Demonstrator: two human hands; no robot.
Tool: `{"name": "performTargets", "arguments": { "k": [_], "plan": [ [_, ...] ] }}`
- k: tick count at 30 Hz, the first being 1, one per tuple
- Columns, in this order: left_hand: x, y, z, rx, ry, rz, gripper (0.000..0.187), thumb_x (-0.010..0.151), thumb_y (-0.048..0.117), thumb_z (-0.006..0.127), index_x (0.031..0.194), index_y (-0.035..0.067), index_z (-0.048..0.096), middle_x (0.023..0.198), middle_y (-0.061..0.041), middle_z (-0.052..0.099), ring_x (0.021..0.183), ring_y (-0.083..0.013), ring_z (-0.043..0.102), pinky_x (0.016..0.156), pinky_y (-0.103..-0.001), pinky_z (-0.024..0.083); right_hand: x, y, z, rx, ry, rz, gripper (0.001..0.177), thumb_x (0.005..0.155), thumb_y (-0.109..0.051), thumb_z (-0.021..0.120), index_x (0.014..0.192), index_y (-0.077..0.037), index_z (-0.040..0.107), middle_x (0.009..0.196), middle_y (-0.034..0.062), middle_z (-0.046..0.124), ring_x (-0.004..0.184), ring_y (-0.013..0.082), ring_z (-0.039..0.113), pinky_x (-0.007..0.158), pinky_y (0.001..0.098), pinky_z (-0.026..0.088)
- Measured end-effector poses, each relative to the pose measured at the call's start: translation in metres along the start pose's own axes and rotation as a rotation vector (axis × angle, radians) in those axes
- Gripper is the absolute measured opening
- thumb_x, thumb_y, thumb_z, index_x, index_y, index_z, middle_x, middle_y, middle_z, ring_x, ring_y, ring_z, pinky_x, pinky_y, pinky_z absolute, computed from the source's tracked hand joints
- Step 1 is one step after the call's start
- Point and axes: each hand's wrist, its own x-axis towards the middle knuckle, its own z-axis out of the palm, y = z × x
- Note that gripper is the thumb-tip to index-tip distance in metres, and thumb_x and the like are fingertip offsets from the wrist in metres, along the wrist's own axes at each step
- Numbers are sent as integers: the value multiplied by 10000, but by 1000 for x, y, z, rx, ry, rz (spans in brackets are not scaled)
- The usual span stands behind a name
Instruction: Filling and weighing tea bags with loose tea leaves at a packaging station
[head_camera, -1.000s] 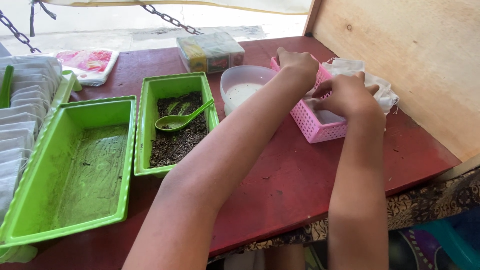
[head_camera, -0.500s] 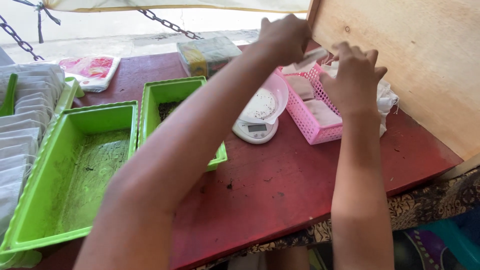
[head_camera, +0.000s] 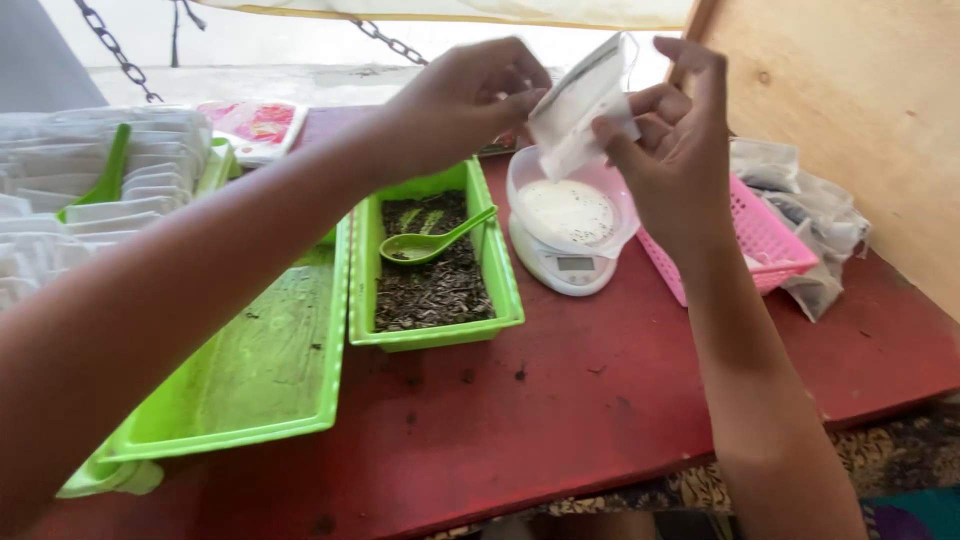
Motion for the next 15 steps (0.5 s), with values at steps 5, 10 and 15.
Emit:
{"name": "performTargets", "arguments": {
  "k": [5, 10, 15],
  "plan": [
    [-79, 21, -17, 95, 118, -126, 543, 867, 589, 476, 1109, 127, 627, 1060, -23, 721, 908, -142, 692, 770, -310, 529, -14, -25, 55, 31, -154, 7, 551, 959, 63, 697, 1388, -90, 387, 962, 112, 599, 996, 222, 726, 853, 280, 637],
    [-132, 11, -38, 196, 141, 29, 358, 894, 320, 741, 1113, 81, 589, 1097, -91, 719, 890, -190, 734, 680, -274, 610, -7, -43, 96, 118, -269, 56, 626, 812, 69, 799, 1304, -99, 450, 952, 113, 648, 878, 209, 769, 729, 277, 671],
    [-152, 10, -34, 294, 178, 157, 764, 762, 464, 841, 1322, 99, 471, 1227, -110, 647, 1099, -217, 644, 890, -344, 579, -2, -64, 127, -21, -345, 328, 463, 802, 11, 677, 1202, -131, 492, 981, 92, 761, 793, 212, 792, 620, 284, 661]
  ]
}}
